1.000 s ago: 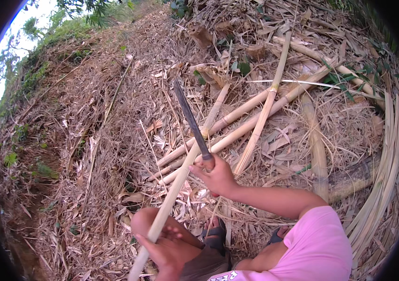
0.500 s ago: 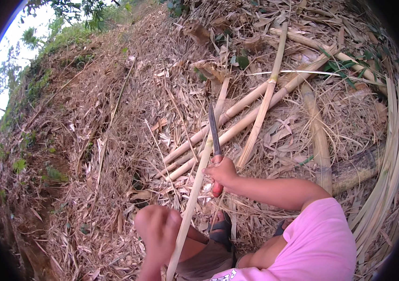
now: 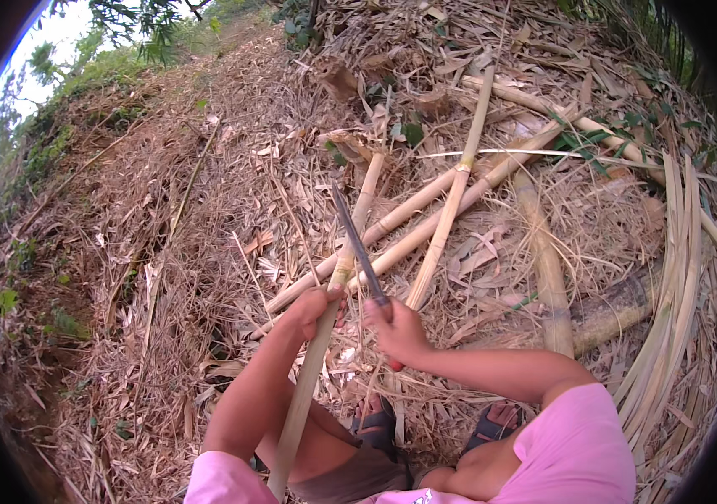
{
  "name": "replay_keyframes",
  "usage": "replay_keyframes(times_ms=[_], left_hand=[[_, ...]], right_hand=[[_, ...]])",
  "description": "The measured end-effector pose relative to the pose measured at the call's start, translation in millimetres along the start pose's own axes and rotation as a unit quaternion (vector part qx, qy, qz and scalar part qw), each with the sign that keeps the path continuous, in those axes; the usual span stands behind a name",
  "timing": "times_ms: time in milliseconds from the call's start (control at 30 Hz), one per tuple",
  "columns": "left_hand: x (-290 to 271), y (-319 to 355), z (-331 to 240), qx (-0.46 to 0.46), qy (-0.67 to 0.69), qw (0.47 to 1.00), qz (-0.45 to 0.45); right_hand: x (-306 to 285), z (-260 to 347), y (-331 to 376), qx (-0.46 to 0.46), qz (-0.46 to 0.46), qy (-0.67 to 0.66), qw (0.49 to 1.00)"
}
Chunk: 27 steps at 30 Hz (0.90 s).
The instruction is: The person peels and strips long pieces of bamboo using a machete while sitting outdoors on the ground, handling various segments and removing layers.
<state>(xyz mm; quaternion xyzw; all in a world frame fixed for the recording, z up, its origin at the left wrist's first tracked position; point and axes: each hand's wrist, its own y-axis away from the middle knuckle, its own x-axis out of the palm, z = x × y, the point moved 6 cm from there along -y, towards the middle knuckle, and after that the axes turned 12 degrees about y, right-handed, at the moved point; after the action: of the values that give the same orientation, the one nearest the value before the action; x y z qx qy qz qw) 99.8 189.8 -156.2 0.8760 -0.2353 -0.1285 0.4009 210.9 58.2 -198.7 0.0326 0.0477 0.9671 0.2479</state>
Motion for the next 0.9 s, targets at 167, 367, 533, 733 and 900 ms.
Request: replay_keyframes(times_ms=[167,367,533,733,900], left_hand=[[34.1,89.0,-26.7,0.056,0.086,0.991,0.085],[52.4,143.6,14.0,0.069,0.201,0.971,0.108],[58.6,144.0,25.9,0.106,0.218,0.966,0.091],[60.4,146.9,27.2,0.096,0.264,0.947,0.157],[59.8,151.4,33.1,0.062,0.226,0.962,0.138]], right_hand=[[-74.9,40.3,0.7,-0.221,-0.022,0.236,0.946],[-72.5,87.1,15.9,-0.395,-0.030,0.359,0.845],[-78.3,98.9,18.4,-0.384,-0.022,0.445,0.809],[-76.6,118.7,24.4,-0.411,-0.033,0.496,0.764],[-66.9,127.7,23.4,-0.455,-0.037,0.459,0.762]])
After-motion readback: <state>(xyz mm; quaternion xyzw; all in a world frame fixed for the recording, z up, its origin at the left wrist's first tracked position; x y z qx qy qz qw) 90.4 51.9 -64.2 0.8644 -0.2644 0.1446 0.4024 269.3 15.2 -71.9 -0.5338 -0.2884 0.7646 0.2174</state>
